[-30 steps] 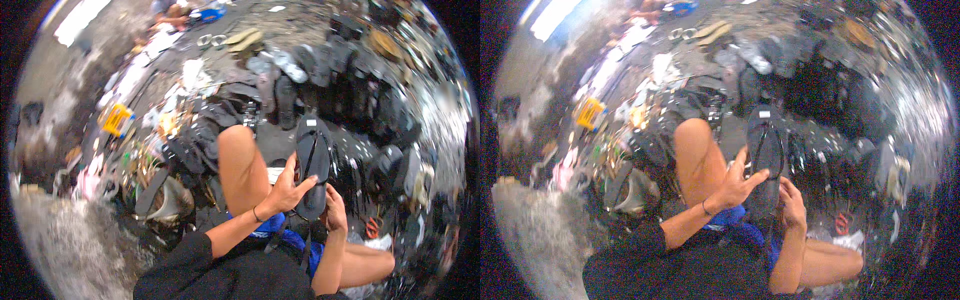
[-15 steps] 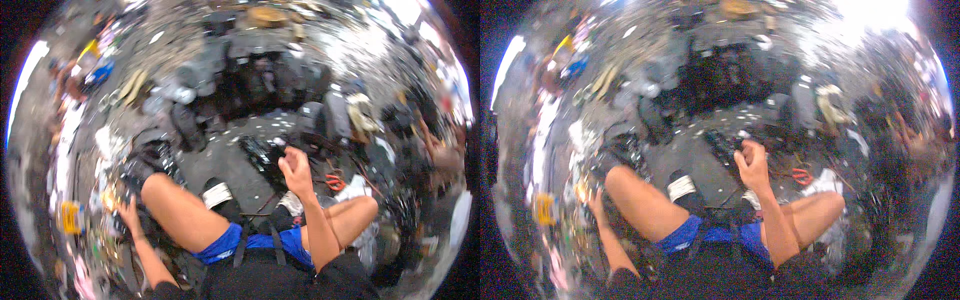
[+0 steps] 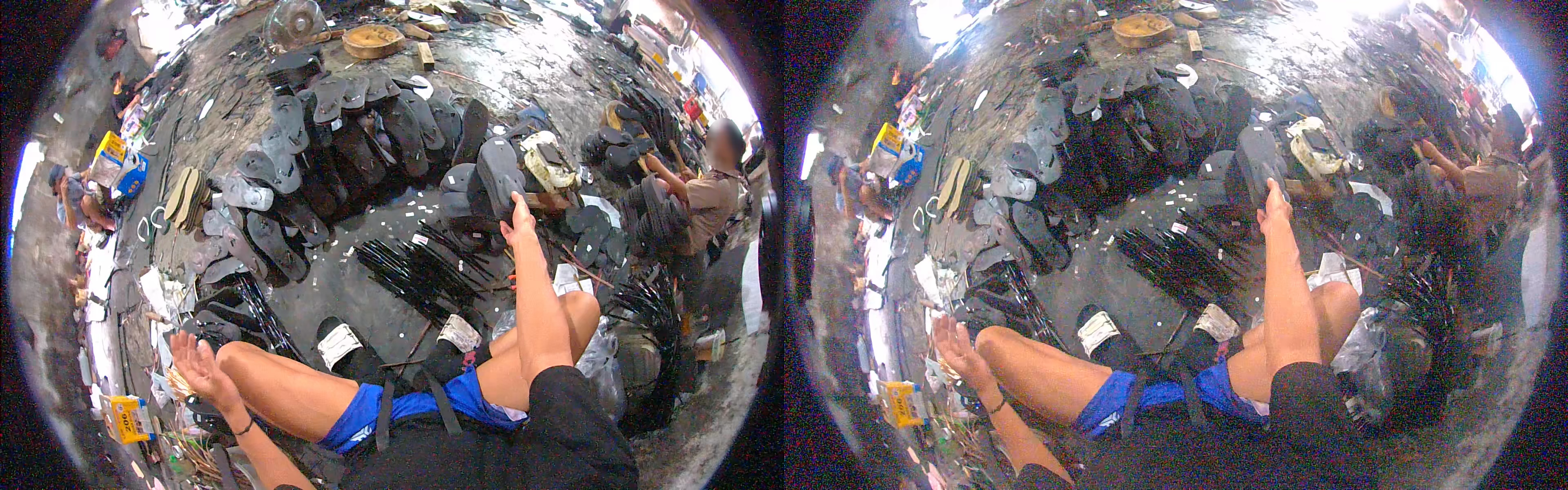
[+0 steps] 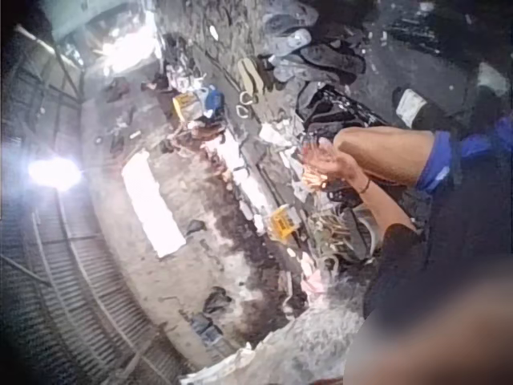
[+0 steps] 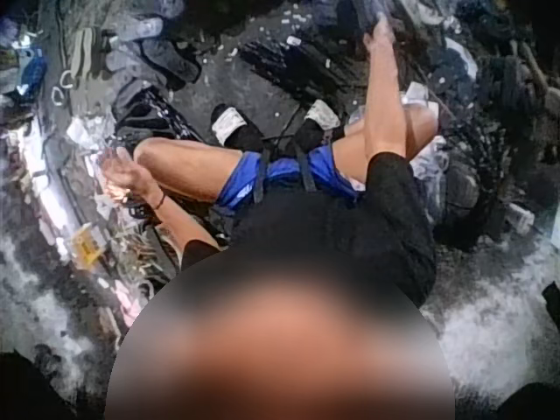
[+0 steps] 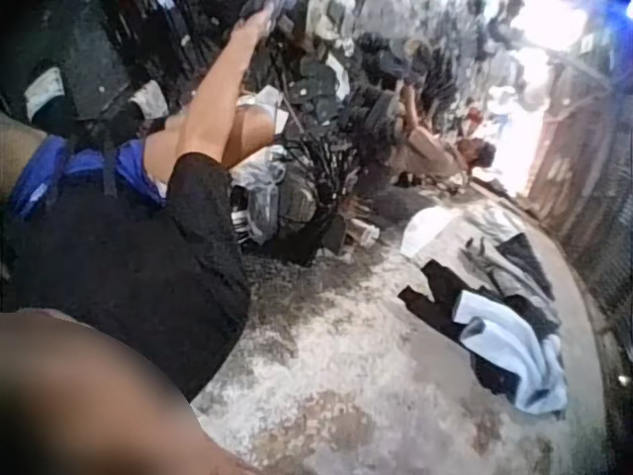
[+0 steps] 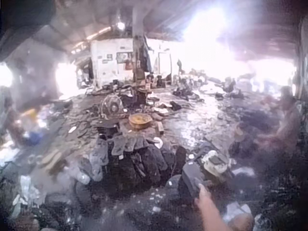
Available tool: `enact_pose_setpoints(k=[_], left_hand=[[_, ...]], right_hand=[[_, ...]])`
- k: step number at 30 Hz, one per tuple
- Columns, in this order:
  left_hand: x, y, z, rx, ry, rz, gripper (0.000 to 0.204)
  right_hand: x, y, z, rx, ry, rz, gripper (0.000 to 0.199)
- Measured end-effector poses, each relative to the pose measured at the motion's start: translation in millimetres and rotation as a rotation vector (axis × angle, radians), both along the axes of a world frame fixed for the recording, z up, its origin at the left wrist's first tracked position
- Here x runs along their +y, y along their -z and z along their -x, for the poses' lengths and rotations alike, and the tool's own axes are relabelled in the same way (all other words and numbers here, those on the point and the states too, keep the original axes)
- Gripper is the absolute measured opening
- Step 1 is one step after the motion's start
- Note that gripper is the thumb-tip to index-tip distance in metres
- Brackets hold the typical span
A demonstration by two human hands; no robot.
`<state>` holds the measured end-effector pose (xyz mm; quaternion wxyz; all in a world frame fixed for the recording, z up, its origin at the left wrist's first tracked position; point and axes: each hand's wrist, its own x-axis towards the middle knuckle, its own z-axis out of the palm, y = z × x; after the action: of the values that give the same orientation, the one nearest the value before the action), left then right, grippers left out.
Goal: The person sits on the floor and assembles flip-flops by inserting black straps into the holes of black soles. They repeatedly pick up a sole and a strap, thread the strap through the sole, and place the finished flip-flop aside.
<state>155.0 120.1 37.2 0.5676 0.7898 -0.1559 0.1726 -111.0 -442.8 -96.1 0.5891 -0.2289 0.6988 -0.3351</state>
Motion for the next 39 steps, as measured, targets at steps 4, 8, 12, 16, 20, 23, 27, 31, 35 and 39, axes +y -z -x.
enact_pose_setpoints(k=[4,8,12,16,20,23,27,31,35,39], left_hand=[[-56.3,5.2,26.9,0.183,0.174,0.179,0.055],[-124.6,32.6,58.4,0.319,0.439,0.233,0.055],[-185.1,64.9,80.6,0.559,0.709,0.234,0.059],[-231.5,93.7,74.5,1.102,0.699,0.549,0.068],[-231.1,123.1,51.4,1.220,0.703,0.620,0.041],[-210.0,146.8,44.3,0.945,0.458,0.395,0.054],[-201.7,177.4,65.3,0.506,0.262,-0.485,0.105],[-217.8,206.3,104.6,0.470,0.228,-1.137,0.112],[-207.0,235.2,96.8,0.723,0.302,-0.376,0.097],[-174.7,258.3,81.5,1.498,0.411,-0.179,0.076]], right_hand=[[-10.1,0.3,-0.8,-0.061,-0.004,0.007,0.078],[-12.9,8.5,1.1,-0.257,-0.117,0.049,0.053],[21.0,16.2,-2.7,-0.476,-0.292,0.265,0.034],[121.2,23.3,-30.6,-0.741,-0.621,0.345,0.045],[197.7,32.3,-58.9,-0.562,-1.141,0.166,0.059],[171.6,51.8,-67.8,-0.095,-1.531,0.453,0.064],[118.2,99.6,-28.0,0.998,-1.318,0.663,0.029],[106.3,137.5,-2.2,1.151,-1.486,0.681,0.028],[108.6,141.8,-7.4,0.950,-1.403,0.552,0.031],[123.5,134.1,-24.8,0.737,-1.507,0.699,0.028]])
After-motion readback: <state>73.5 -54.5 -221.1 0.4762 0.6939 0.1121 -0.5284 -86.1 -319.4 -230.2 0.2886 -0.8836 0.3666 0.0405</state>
